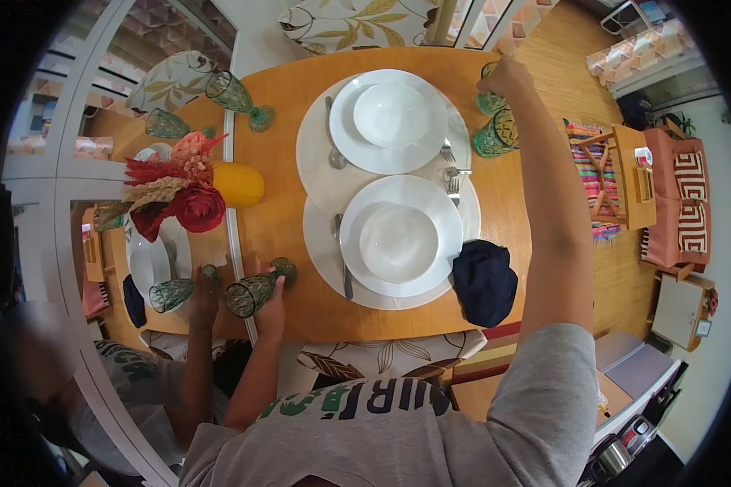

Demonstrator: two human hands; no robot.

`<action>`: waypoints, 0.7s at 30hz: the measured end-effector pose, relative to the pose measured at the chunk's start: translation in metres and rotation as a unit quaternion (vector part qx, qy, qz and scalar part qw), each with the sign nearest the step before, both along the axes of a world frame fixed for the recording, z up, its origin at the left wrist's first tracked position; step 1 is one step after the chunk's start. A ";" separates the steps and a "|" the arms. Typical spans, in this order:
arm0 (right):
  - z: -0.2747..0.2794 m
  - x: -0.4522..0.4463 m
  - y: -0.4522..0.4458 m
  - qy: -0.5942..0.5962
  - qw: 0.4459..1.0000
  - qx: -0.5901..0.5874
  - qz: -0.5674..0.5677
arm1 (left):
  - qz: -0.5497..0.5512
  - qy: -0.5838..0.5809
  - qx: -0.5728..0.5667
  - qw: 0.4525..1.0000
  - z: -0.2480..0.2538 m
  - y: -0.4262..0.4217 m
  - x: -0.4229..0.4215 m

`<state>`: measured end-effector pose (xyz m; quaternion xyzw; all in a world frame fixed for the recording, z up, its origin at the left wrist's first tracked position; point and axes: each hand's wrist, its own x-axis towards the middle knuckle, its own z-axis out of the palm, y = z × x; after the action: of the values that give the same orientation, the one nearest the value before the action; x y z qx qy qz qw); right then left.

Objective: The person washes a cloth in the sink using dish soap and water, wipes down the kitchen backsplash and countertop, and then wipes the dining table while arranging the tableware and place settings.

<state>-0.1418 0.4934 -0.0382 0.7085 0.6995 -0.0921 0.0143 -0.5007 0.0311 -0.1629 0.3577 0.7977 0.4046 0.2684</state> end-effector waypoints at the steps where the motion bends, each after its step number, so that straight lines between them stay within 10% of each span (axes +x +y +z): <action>1: 0.005 -0.006 -0.001 -0.035 0.992 0.114 0.030 | -0.006 0.017 -0.015 1.000 -0.001 0.000 -0.001; 8: 0.053 -0.160 -0.040 0.216 0.922 0.107 0.302 | -0.003 -0.003 0.036 0.999 -0.005 -0.001 0.002; 10: 0.073 -0.221 -0.090 0.223 0.918 -0.085 0.316 | -0.009 0.015 0.027 0.999 -0.008 -0.003 0.000; 21: -0.032 -0.346 -0.115 0.071 0.881 -0.046 0.465 | -0.018 0.045 -0.050 0.998 0.021 0.006 0.007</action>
<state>-0.4881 0.3782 -0.0700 0.2914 0.9429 -0.1569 0.0381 -0.4938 0.0371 -0.1424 0.3760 0.8217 0.3430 0.2565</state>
